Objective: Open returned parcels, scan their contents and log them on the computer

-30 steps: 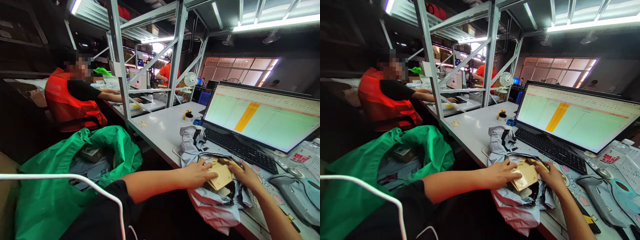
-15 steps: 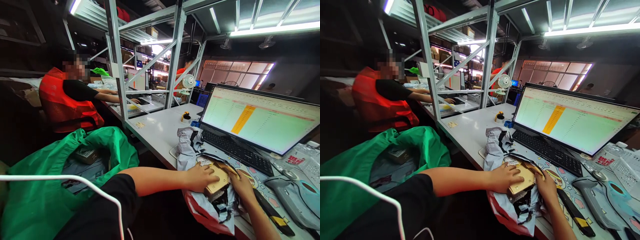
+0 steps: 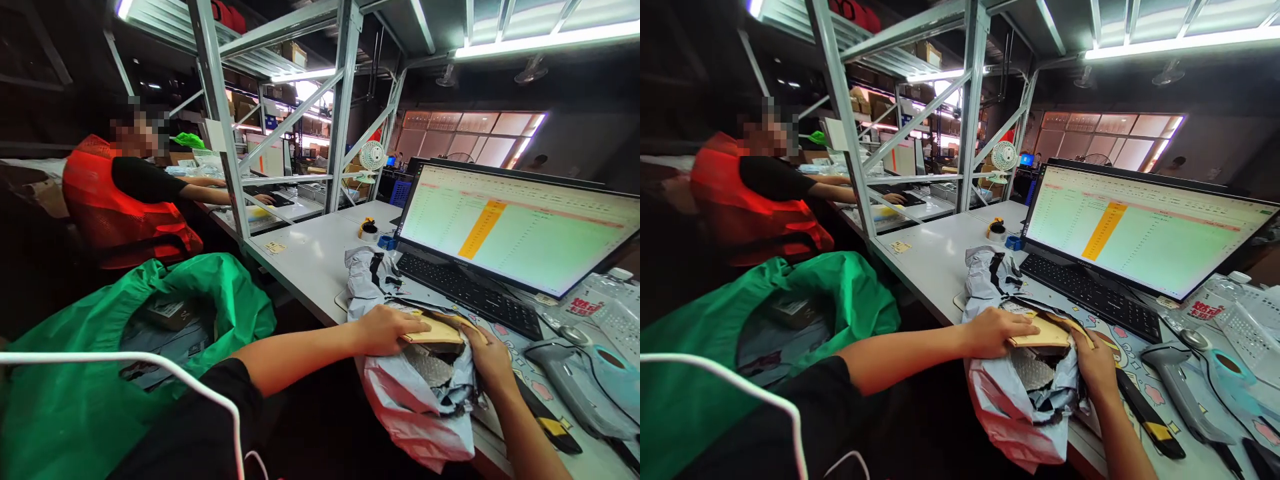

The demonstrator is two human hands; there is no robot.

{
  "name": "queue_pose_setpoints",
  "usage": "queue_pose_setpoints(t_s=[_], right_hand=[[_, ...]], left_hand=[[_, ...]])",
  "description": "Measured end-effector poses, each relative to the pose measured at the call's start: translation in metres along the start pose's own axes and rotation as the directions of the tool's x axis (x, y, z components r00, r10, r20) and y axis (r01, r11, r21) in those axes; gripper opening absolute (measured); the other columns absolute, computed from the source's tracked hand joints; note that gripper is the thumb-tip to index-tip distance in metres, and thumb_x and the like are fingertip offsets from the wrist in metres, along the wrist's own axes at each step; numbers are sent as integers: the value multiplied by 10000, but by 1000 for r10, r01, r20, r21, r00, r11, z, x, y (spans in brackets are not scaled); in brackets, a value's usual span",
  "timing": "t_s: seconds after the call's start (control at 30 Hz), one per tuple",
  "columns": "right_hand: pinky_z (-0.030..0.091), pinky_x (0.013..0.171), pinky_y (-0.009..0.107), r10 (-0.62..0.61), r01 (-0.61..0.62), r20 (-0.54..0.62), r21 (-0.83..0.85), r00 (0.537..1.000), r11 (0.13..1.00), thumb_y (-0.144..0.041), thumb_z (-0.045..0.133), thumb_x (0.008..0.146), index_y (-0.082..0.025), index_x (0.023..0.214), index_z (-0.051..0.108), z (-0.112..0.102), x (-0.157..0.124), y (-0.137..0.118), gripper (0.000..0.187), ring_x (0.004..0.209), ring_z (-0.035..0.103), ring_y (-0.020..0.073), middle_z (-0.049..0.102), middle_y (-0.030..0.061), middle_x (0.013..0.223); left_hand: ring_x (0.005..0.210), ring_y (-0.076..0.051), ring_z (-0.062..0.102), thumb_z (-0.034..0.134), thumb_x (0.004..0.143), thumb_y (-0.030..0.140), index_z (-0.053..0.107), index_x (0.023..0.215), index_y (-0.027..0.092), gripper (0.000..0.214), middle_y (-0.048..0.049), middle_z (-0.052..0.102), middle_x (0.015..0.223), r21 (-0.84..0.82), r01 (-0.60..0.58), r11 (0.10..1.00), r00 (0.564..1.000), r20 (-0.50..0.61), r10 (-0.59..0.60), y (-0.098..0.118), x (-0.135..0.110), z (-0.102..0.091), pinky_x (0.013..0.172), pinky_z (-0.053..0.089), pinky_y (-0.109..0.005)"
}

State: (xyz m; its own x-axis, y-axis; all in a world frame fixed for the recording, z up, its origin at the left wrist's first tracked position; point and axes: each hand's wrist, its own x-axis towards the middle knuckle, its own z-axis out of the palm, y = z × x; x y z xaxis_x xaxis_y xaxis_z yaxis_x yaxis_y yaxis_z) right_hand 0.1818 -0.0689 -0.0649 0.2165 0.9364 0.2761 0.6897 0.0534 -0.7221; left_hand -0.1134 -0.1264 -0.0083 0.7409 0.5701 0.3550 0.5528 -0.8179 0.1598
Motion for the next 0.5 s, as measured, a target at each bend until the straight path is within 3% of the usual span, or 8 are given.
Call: queue_pose_setpoints(t_s=[0.1,0.2,0.27,0.33,0.4,0.43,0.5], right_hand=[[593,825,396,149,-174,113,255,982,951,-654,651,735,-127,1108,812,-8,0,-14,666,994,742,352,814,158,1082],[591,770,360,184,-281,259,411,948,867,-606,720,714,-156,1080,812,-14,-4,-26,587,954,753,322,813,138,1123],[579,736,351,161,-286,299,444,941,849,-598,739,708,-170,1055,817,-17,-6,-30,557,897,747,305,819,127,1077],[547,695,340,124,-204,222,391,967,897,-604,739,697,-162,1013,827,-21,-5,-30,550,840,723,293,816,119,967],[497,645,330,85,-97,58,249,995,964,-611,717,700,-155,960,836,-25,-3,-27,538,790,690,280,790,105,846],[475,627,325,56,-53,-13,173,998,983,-617,704,707,-157,935,836,-26,-3,-26,530,767,672,270,773,96,799],[457,618,324,-8,12,-49,86,999,996,-649,681,720,-166,874,829,-28,-2,-26,528,729,640,253,740,80,729]], left_hand=[[1404,-213,628,615,900,94,622,1475,184,582,-62,665,1502,-101,-39,994,998,-59,33,-4,-12,-10,1164,510,-308],[1338,-207,680,594,910,108,664,1437,169,535,-64,711,1434,-177,-82,981,984,-169,52,-1,-23,-17,1138,530,-295],[1239,-213,739,594,945,157,706,1387,150,456,-86,751,1364,-257,-102,961,962,-273,29,3,-29,-24,1050,579,-284],[1080,-215,795,621,985,249,760,1303,149,361,-95,800,1249,-384,-77,920,917,-390,-86,7,-33,-36,924,618,-272],[934,-214,803,658,997,345,805,1182,145,310,-89,834,1093,-554,-14,832,810,-494,-315,10,-37,-49,822,625,-270],[884,-215,793,691,982,388,817,1112,136,311,-83,835,1016,-637,10,771,731,-522,-440,10,-39,-55,786,621,-273],[795,-218,763,793,902,458,818,960,112,352,-74,811,880,-766,34,642,571,-512,-642,8,-41,-64,710,605,-276]])
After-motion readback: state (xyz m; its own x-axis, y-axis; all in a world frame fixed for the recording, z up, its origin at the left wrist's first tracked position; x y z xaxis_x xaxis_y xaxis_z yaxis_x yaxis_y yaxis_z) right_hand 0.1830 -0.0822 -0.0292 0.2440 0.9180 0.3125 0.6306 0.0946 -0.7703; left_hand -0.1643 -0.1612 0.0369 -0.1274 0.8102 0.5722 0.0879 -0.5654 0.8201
